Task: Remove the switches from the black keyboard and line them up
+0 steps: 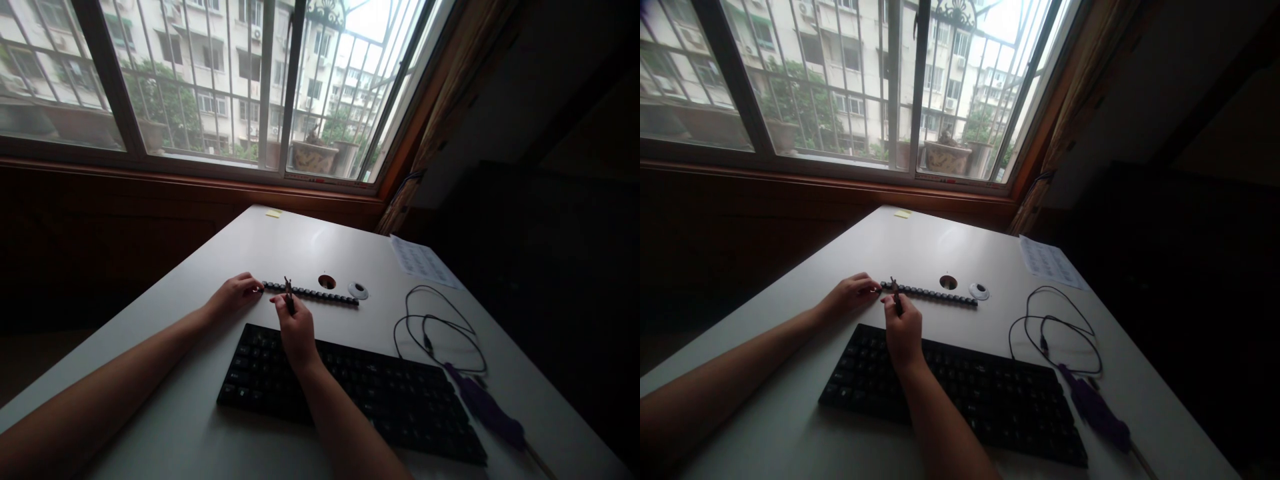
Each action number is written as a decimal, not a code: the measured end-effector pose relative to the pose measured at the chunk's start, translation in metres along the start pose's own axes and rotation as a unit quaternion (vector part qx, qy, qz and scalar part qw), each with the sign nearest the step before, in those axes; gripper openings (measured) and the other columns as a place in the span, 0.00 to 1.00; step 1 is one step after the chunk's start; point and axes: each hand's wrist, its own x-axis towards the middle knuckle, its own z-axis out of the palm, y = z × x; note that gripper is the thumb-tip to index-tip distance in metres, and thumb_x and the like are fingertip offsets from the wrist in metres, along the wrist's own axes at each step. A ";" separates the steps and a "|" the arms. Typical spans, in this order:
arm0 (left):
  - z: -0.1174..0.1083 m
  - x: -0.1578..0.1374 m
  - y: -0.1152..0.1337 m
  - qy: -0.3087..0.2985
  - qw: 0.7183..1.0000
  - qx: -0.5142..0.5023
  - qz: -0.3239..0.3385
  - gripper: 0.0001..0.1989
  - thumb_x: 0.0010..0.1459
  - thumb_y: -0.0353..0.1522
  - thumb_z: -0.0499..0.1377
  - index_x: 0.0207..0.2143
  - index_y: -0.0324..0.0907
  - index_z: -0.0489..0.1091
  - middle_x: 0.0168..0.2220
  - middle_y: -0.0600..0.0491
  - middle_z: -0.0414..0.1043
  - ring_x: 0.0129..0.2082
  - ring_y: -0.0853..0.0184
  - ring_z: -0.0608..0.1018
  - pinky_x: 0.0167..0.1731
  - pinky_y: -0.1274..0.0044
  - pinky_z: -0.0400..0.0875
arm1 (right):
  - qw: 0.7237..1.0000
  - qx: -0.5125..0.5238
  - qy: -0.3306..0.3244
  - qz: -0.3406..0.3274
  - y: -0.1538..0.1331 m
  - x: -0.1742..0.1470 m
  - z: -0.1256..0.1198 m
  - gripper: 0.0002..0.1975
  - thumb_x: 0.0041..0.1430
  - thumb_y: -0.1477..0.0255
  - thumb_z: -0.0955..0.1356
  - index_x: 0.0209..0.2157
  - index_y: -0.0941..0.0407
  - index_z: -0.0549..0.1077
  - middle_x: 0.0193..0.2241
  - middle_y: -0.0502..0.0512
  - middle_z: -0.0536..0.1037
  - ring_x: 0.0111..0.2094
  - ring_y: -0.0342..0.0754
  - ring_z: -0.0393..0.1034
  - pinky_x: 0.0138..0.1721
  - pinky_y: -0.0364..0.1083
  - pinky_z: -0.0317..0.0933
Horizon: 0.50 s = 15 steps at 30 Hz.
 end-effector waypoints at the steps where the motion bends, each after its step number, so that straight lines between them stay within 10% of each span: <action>1: -0.001 0.000 0.001 0.000 1.000 -0.002 -0.003 0.09 0.60 0.34 0.59 0.40 0.41 0.77 0.36 0.50 0.71 0.28 0.69 0.74 0.31 0.78 0.70 | 1.000 0.000 0.000 -0.001 0.000 0.000 0.000 0.14 0.63 0.64 0.62 0.34 0.55 0.77 0.29 0.52 0.79 0.32 0.48 0.72 0.36 0.44 0.62; 15: -0.001 0.000 0.000 0.008 1.000 0.003 -0.017 0.09 0.59 0.35 0.60 0.38 0.41 0.77 0.34 0.51 0.73 0.28 0.68 0.75 0.31 0.77 0.69 | 1.000 0.005 -0.001 -0.004 -0.002 0.000 0.001 0.14 0.63 0.65 0.62 0.34 0.55 0.78 0.32 0.53 0.81 0.35 0.50 0.74 0.39 0.45 0.63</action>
